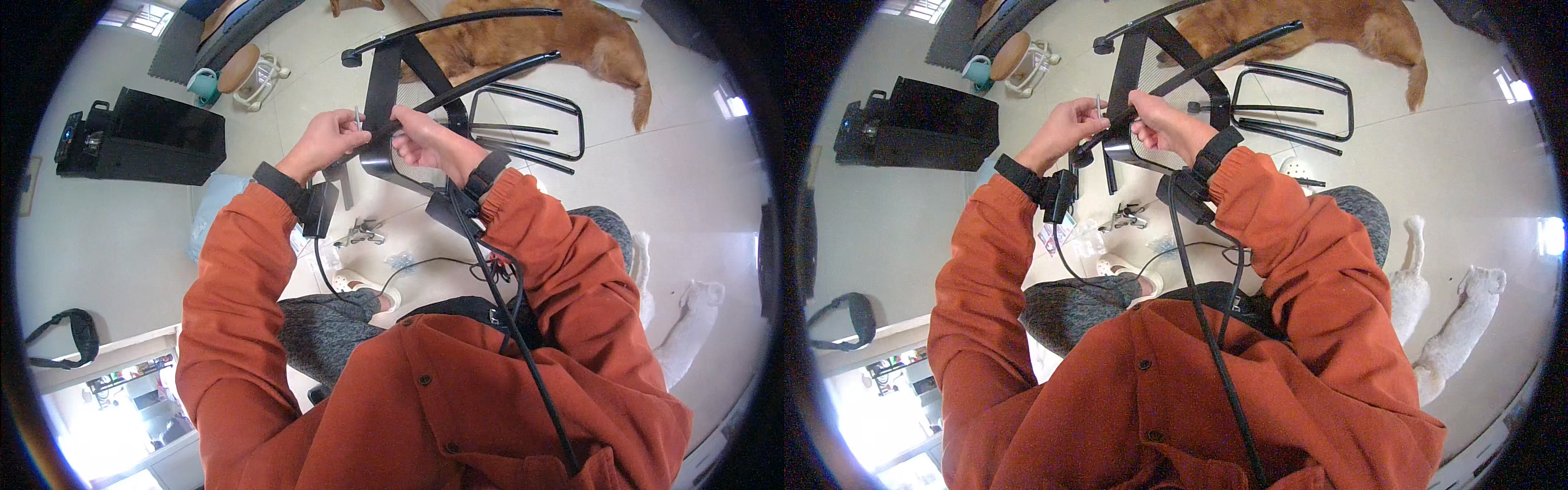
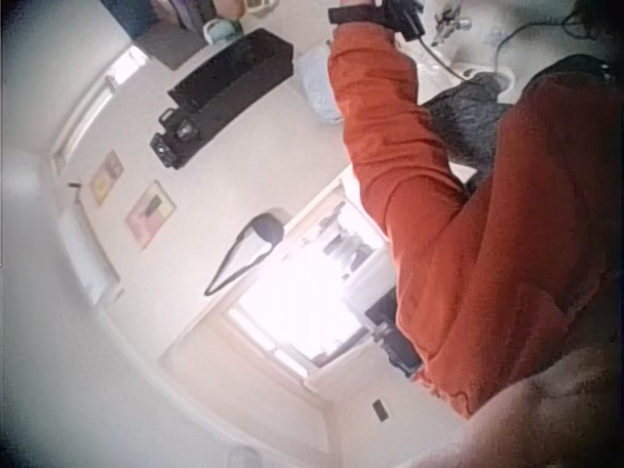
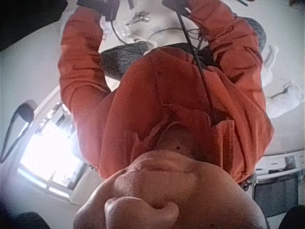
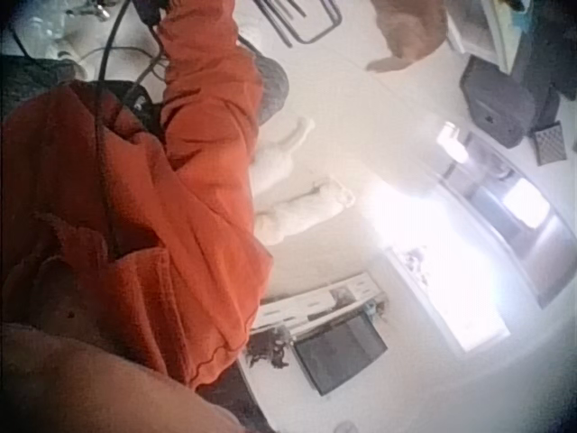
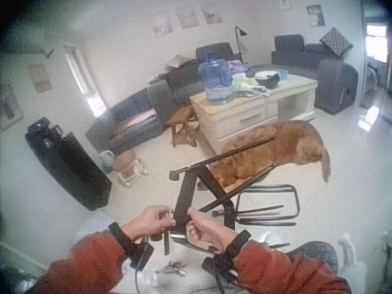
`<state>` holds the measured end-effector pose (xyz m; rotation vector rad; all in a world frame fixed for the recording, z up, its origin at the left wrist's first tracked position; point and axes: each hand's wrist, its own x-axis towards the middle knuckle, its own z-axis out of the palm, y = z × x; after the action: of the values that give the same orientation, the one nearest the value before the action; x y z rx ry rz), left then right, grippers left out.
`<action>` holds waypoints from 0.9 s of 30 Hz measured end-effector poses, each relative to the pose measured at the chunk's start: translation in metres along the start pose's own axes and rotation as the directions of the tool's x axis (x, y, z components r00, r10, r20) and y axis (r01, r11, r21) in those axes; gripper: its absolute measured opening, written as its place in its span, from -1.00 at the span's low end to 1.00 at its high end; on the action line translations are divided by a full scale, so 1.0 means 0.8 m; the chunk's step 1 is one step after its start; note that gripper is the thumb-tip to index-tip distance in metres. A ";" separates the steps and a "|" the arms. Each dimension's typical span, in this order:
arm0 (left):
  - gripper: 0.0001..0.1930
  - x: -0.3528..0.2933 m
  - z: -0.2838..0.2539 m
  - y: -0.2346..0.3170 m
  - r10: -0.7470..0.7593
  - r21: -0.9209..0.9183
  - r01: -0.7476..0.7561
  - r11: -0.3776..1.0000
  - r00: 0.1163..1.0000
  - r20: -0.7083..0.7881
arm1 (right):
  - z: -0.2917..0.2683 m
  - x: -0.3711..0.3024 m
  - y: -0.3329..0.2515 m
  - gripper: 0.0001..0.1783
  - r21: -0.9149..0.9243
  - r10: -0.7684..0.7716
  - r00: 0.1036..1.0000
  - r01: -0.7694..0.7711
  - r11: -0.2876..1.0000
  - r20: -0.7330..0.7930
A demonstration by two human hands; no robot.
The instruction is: The person assembles a black office chair by attaching metal rods to the chair frame using screws and a screwdriver. They tighten the screws and adjust the components to secure the parts together.
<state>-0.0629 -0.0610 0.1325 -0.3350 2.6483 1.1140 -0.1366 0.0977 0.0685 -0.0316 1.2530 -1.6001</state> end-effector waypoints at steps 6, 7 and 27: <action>-0.68 0.007 -0.002 0.003 -0.038 -0.008 0.039 0.999 0.999 0.034 | -0.002 0.004 0.002 -0.68 0.014 -0.001 1.000 0.001 1.000 -0.002; -0.69 0.008 -0.002 0.002 -0.073 -0.102 0.076 0.992 0.997 0.033 | -0.003 0.003 0.002 -0.69 0.028 -0.016 1.000 0.016 0.999 0.014; -0.84 0.015 0.006 -0.002 0.036 -0.051 -0.040 0.998 0.995 -0.089 | 0.001 0.005 -0.002 -0.64 0.005 -0.029 0.999 0.029 1.000 -0.029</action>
<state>-0.0729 -0.0600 0.1243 -0.3532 2.7161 1.2090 -0.1390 0.0939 0.0679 -0.0238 1.2760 -1.6337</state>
